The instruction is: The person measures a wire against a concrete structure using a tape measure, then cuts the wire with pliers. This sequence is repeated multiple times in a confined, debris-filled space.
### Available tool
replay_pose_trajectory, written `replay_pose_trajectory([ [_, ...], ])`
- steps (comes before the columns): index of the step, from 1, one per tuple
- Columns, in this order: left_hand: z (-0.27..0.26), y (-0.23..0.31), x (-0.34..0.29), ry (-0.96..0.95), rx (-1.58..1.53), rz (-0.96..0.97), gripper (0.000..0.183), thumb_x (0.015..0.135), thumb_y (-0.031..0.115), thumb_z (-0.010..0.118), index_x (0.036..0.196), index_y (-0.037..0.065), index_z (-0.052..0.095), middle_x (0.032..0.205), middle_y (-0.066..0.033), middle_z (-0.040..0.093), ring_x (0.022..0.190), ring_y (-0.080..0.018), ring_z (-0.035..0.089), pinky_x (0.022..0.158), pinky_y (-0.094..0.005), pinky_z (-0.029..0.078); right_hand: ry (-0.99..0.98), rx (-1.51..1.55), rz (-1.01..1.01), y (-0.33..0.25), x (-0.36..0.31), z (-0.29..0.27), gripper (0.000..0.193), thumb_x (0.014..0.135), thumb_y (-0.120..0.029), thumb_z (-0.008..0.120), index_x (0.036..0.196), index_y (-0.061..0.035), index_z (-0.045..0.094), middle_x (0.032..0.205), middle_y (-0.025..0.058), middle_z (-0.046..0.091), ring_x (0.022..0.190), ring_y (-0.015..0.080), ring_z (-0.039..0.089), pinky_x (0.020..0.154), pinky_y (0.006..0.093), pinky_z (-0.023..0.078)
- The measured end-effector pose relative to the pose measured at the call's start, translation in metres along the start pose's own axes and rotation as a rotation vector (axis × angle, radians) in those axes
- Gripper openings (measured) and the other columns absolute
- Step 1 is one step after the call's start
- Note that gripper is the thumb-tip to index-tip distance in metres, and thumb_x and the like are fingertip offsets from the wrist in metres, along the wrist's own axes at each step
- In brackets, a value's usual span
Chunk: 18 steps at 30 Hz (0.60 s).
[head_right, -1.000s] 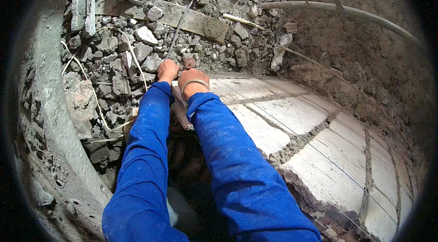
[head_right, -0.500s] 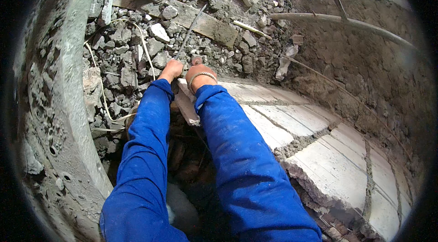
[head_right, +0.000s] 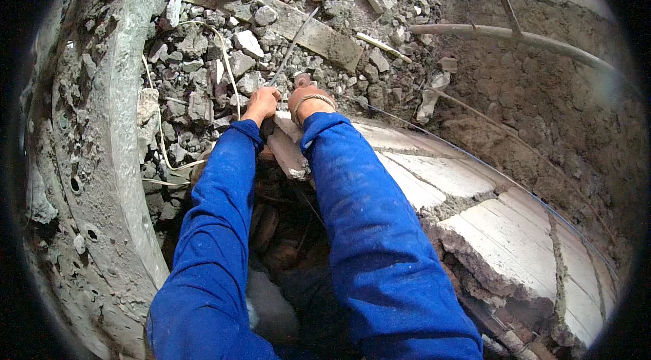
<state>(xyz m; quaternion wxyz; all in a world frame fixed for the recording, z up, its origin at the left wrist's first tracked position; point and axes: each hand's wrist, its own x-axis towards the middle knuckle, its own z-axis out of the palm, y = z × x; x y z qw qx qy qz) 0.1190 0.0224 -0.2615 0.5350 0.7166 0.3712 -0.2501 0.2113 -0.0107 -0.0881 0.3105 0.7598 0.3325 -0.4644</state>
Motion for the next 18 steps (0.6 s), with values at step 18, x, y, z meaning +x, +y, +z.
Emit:
replay_pose_trajectory([
  [18, -0.029, 0.014, -0.078, 0.169, -0.285, 0.144, 0.031, 0.08, 0.014, 0.048, 0.104, 0.02, 0.068, 0.112, -0.0123, 0.062, 0.107, -0.0282, 0.057, 0.092, -0.0357, 0.044, 1.023, 0.753, -0.037, -0.103, -0.071, -0.096, 0.021, 0.082, -0.019, 0.053, 0.088, -0.0046, 0.066, 0.087, 0.0209, 0.065, 0.086, 0.0335, 0.064, 0.078, 0.0402, 0.05],
])
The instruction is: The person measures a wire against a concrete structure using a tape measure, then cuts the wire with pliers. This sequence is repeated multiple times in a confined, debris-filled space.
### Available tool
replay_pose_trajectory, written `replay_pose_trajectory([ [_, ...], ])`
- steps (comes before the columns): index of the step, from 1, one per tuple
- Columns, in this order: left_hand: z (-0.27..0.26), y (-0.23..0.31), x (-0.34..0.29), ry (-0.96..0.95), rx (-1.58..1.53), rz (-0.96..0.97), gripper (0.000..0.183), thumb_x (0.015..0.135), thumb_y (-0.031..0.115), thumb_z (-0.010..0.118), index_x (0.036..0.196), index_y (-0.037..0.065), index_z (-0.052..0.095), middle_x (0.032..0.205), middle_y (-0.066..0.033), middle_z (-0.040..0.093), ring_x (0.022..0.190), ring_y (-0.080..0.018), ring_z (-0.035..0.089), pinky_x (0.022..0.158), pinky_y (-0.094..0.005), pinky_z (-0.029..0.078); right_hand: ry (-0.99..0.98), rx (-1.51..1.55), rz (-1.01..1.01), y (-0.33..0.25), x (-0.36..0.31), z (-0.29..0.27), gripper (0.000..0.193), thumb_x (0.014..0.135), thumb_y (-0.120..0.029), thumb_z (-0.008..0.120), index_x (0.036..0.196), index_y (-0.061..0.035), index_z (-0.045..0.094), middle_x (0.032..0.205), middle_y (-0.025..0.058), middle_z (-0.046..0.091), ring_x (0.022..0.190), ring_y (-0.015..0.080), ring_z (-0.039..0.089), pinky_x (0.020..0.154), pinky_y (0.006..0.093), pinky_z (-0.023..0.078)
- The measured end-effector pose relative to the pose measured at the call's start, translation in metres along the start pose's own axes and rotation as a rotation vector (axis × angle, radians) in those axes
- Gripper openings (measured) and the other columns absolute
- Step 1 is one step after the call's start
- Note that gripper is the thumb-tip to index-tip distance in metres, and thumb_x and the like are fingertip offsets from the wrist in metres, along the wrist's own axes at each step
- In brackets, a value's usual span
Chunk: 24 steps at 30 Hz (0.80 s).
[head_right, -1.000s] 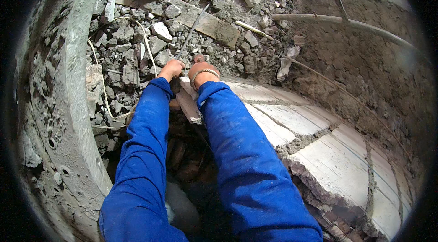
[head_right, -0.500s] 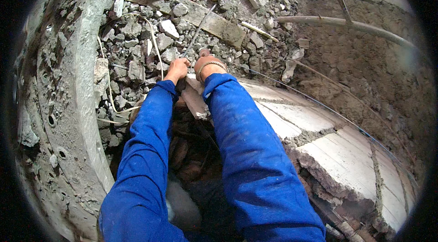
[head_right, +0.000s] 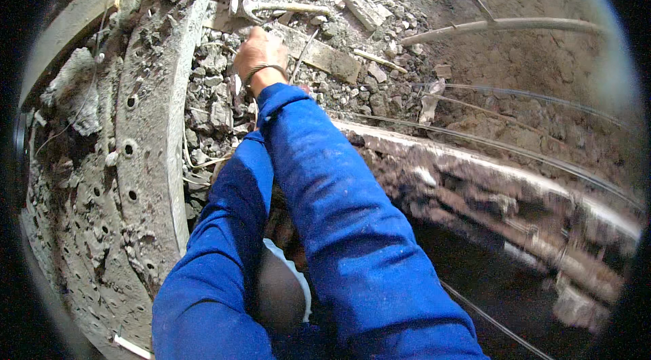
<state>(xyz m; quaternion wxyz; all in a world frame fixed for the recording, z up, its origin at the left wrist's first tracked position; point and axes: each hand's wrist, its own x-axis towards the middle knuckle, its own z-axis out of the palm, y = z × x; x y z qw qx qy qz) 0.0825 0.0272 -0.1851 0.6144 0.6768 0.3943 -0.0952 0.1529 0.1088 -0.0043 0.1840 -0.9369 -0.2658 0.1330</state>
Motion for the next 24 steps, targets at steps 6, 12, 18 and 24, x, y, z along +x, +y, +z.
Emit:
replay_pose_trajectory([
  [6, -0.007, -0.008, -0.021, -0.076, 0.041, 0.176, 0.031, 0.083, 0.018, 0.045, 0.105, 0.02, 0.067, 0.118, -0.0122, 0.058, 0.112, -0.0276, 0.054, 0.095, -0.0351, 0.041, 0.373, 0.671, -0.306, -0.067, -0.09, -0.05, 0.006, 0.081, -0.007, 0.054, 0.082, -0.0041, 0.059, 0.074, 0.0179, 0.059, 0.071, 0.0362, 0.057, 0.063, 0.0431, 0.046],
  [12, -0.002, -0.003, -0.02, -0.233, 0.116, 0.35, 0.032, 0.086, 0.022, 0.043, 0.107, 0.02, 0.066, 0.123, -0.0121, 0.055, 0.117, -0.0269, 0.05, 0.098, -0.0345, 0.038, -0.139, 0.816, -0.798, 0.005, -0.281, -0.127, 0.013, 0.08, -0.005, 0.057, 0.092, -0.0027, 0.06, 0.079, 0.0152, 0.059, 0.07, 0.0319, 0.059, 0.061, 0.0373, 0.048],
  [18, 0.011, 0.013, 0.01, -0.36, 0.168, 0.478, 0.033, 0.089, 0.026, 0.04, 0.109, 0.021, 0.065, 0.129, -0.0121, 0.052, 0.122, -0.0263, 0.046, 0.102, -0.0339, 0.035, -0.307, 0.455, 0.25, 0.176, -0.361, -0.09, 0.019, 0.087, -0.016, 0.055, 0.091, -0.0005, 0.065, 0.074, 0.0128, 0.064, 0.07, 0.0211, 0.064, 0.064, 0.0311, 0.05],
  [24, 0.013, 0.011, 0.018, -0.43, 0.245, 0.507, 0.039, 0.094, 0.037, 0.033, 0.121, 0.022, 0.058, 0.142, -0.0102, 0.037, 0.133, -0.0233, 0.032, 0.108, -0.031, 0.026, -0.256, -0.137, 0.321, 0.306, -0.329, 0.036, 0.048, 0.081, -0.029, 0.061, 0.122, -0.007, 0.05, 0.116, 0.0185, 0.057, 0.107, 0.0332, 0.055, 0.09, 0.0406, 0.044],
])
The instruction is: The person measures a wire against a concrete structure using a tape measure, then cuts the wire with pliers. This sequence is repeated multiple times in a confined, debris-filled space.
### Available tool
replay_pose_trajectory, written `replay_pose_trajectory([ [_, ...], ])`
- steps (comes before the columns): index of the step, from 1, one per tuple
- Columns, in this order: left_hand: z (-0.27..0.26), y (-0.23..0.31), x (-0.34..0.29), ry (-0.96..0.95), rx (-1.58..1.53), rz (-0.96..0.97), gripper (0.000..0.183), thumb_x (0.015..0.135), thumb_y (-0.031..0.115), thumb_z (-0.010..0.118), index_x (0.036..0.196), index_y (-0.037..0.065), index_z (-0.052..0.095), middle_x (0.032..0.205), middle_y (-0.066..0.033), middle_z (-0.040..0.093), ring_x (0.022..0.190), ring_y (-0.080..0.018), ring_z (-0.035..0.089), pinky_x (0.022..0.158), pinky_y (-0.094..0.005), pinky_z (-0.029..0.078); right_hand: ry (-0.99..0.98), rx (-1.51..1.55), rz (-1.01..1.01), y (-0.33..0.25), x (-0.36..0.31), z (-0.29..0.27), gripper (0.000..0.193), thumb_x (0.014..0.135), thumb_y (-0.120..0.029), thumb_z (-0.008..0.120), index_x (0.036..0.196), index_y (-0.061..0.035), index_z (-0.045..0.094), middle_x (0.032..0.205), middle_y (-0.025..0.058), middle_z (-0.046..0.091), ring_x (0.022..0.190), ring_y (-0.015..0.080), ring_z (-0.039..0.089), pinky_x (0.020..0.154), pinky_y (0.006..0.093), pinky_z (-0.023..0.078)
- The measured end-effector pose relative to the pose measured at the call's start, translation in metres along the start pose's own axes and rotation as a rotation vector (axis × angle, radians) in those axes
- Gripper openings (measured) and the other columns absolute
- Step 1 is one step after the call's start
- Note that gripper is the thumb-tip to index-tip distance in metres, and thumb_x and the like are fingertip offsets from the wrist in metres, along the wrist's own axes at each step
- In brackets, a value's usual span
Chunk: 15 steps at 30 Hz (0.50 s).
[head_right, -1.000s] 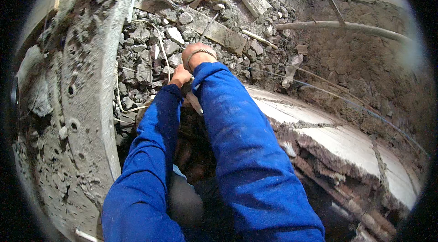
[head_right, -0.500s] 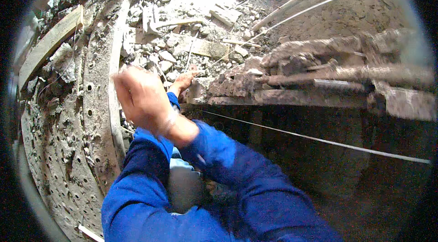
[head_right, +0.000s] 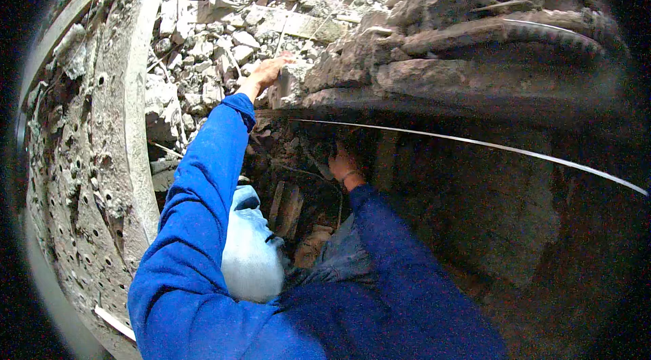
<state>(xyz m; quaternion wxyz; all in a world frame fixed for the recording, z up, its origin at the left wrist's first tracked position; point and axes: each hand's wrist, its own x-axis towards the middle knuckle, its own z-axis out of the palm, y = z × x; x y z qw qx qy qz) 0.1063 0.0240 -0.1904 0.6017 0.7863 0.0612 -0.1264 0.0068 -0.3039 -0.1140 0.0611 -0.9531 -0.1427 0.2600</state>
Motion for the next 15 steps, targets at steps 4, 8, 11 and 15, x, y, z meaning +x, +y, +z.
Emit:
replay_pose_trajectory([
  [4, 0.0, 0.0, -0.004, 0.011, 0.124, 0.045, 0.039, 0.096, 0.035, 0.031, 0.124, 0.022, 0.055, 0.144, -0.0077, 0.034, 0.129, -0.0257, 0.037, 0.107, -0.0318, 0.028, -0.133, -0.214, 0.005, 0.002, 0.035, 0.051, 0.073, 0.075, -0.037, 0.067, 0.137, -0.0128, 0.036, 0.132, 0.0177, 0.046, 0.121, 0.0358, 0.043, 0.101, 0.0424, 0.036],
  [8, 0.003, 0.005, -0.008, 0.082, 0.151, 0.171, 0.038, 0.093, 0.025, 0.033, 0.118, 0.014, 0.06, 0.128, -0.0083, 0.054, 0.122, -0.0241, 0.046, 0.103, -0.0316, 0.032, -0.179, -0.114, -0.069, -0.012, 0.039, 0.059, 0.071, 0.072, -0.038, 0.068, 0.133, -0.0142, 0.042, 0.131, 0.0175, 0.047, 0.123, 0.0358, 0.042, 0.103, 0.0418, 0.034],
  [11, 0.007, 0.006, -0.009, 0.119, 0.318, 0.202, 0.038, 0.093, 0.018, 0.031, 0.119, 0.014, 0.058, 0.126, -0.0089, 0.055, 0.115, -0.0266, 0.052, 0.099, -0.0327, 0.038, -0.277, -0.065, -0.118, -0.02, 0.036, 0.045, 0.067, 0.072, -0.036, 0.068, 0.13, -0.0123, 0.045, 0.131, 0.0173, 0.047, 0.123, 0.035, 0.042, 0.103, 0.0411, 0.035],
  [15, 0.011, 0.001, -0.004, 0.162, 0.183, 0.129, 0.039, 0.092, 0.011, 0.03, 0.117, 0.013, 0.059, 0.123, -0.0097, 0.057, 0.114, -0.024, 0.053, 0.098, -0.0318, 0.039, -0.202, -0.02, -0.18, -0.025, 0.03, 0.026, 0.061, 0.071, -0.032, 0.069, 0.124, -0.0099, 0.047, 0.126, 0.0165, 0.05, 0.117, 0.0329, 0.047, 0.1, 0.0393, 0.038],
])
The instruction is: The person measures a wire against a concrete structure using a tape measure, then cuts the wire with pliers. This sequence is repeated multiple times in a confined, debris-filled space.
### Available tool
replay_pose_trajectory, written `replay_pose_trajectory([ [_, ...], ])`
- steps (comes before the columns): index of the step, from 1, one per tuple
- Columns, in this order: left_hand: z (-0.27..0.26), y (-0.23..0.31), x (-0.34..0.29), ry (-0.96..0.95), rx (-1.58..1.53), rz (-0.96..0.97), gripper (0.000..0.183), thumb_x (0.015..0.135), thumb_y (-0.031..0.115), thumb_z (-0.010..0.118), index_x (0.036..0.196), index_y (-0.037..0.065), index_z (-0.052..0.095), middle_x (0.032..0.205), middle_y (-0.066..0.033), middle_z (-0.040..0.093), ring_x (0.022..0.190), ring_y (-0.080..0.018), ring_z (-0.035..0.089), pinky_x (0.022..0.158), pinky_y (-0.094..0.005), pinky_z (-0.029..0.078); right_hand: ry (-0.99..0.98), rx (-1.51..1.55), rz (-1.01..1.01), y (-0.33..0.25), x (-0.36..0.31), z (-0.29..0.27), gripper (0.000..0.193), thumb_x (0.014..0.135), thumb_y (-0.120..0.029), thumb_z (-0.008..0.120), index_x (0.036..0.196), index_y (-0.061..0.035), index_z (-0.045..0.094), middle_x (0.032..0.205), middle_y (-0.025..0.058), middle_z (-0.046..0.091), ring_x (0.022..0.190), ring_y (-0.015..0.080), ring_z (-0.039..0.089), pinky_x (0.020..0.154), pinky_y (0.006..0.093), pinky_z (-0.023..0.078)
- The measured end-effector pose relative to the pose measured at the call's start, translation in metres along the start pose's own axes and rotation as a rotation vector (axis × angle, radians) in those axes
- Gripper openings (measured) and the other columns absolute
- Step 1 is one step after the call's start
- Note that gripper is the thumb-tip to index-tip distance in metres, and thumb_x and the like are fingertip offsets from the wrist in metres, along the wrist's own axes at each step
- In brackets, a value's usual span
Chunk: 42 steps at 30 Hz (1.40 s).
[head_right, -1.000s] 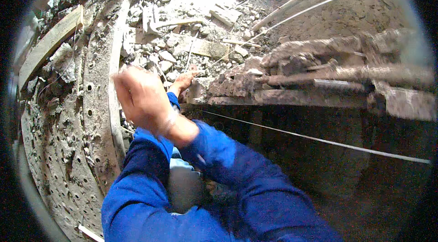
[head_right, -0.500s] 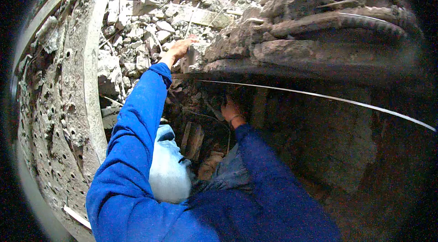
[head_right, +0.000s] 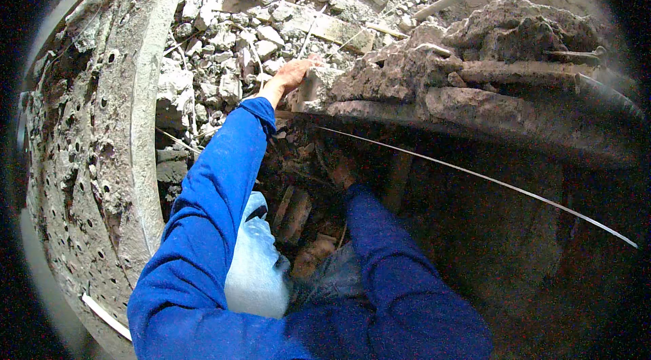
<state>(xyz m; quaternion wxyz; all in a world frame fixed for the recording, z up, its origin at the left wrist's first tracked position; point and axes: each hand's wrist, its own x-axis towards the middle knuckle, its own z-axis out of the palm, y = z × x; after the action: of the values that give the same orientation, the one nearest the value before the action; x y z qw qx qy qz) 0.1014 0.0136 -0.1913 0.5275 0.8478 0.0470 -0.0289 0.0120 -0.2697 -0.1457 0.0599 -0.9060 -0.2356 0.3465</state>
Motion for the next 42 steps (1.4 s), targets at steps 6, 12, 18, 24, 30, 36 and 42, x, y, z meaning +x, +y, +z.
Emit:
replay_pose_trajectory([
  [6, 0.003, 0.001, -0.005, 0.138, -0.43, -0.123, 0.048, 0.086, 0.045, 0.048, 0.112, 0.007, 0.062, 0.118, -0.0122, 0.06, 0.11, -0.022, 0.055, 0.094, -0.0316, 0.039, -0.162, 0.984, 0.073, 0.009, -0.029, -0.011, 0.061, 0.075, -0.019, 0.067, 0.126, -0.0127, 0.036, 0.115, 0.0131, 0.052, 0.108, 0.0283, 0.051, 0.083, 0.0427, 0.048],
  [12, -0.01, 0.021, -0.021, 0.449, -0.075, -0.415, 0.033, 0.078, 0.037, 0.055, 0.087, 0.008, 0.068, 0.082, -0.0141, 0.067, 0.08, -0.0253, 0.064, 0.076, -0.035, 0.048, -0.32, 1.455, 0.048, -0.02, -0.058, -0.026, 0.049, 0.084, -0.018, 0.061, 0.126, -0.0165, 0.036, 0.114, 0.0088, 0.047, 0.103, 0.0236, 0.052, 0.067, 0.0394, 0.054],
  [18, -0.058, 0.025, -0.046, -0.163, -0.276, -0.609, 0.03, 0.081, 0.033, 0.06, 0.079, 0.004, 0.067, 0.075, -0.0105, 0.067, 0.055, -0.0176, 0.061, 0.054, -0.0314, 0.051, 0.085, 0.69, -0.378, -0.081, -0.064, -0.031, 0.082, 0.079, -0.02, 0.07, 0.142, -0.0058, 0.02, 0.119, 0.0131, 0.049, 0.107, 0.021, 0.051, 0.093, 0.032, 0.042],
  [24, -0.079, 0.062, -0.099, -0.404, -0.649, -0.69, 0.026, 0.08, 0.028, 0.07, 0.088, 0.005, 0.062, 0.075, -0.0042, 0.063, 0.053, -0.011, 0.058, 0.043, -0.0222, 0.046, 0.181, 0.915, -0.284, -0.145, -0.037, -0.026, 0.092, 0.073, -0.023, 0.075, 0.14, 0.0046, 0.017, 0.126, 0.024, 0.046, 0.116, 0.0301, 0.049, 0.097, 0.036, 0.039],
  [30, -0.094, 0.095, -0.122, -0.513, -0.186, -0.571, 0.039, 0.072, 0.035, 0.074, 0.097, 0.006, 0.069, 0.084, -0.0041, 0.067, 0.07, -0.0125, 0.059, 0.059, -0.0263, 0.049, 0.335, 0.971, -0.338, -0.176, -0.024, -0.037, 0.087, 0.073, -0.018, 0.072, 0.138, 0.0047, 0.021, 0.124, 0.021, 0.047, 0.112, 0.0281, 0.05, 0.095, 0.0354, 0.041],
  [36, -0.1, 0.093, -0.127, -0.357, -0.228, -0.248, 0.028, 0.069, 0.022, 0.077, 0.087, 0.006, 0.064, 0.078, -0.0024, 0.062, 0.068, -0.0127, 0.057, 0.061, -0.0283, 0.047, 0.318, 0.88, -0.284, -0.165, -0.039, -0.037, 0.083, 0.071, -0.025, 0.076, 0.134, 0.0008, 0.03, 0.117, 0.0194, 0.051, 0.105, 0.0269, 0.053, 0.091, 0.0359, 0.044],
  [42, -0.115, 0.11, -0.108, 0.17, -0.65, -0.222, 0.025, 0.076, 0.018, 0.073, 0.092, 0.003, 0.06, 0.082, -0.0062, 0.064, 0.071, -0.012, 0.058, 0.062, -0.027, 0.048, -0.125, 0.669, -0.213, -0.094, -0.127, -0.043, 0.073, 0.069, -0.03, 0.079, 0.127, -0.0042, 0.042, 0.111, 0.0108, 0.056, 0.101, 0.0184, 0.055, 0.09, 0.0315, 0.043],
])
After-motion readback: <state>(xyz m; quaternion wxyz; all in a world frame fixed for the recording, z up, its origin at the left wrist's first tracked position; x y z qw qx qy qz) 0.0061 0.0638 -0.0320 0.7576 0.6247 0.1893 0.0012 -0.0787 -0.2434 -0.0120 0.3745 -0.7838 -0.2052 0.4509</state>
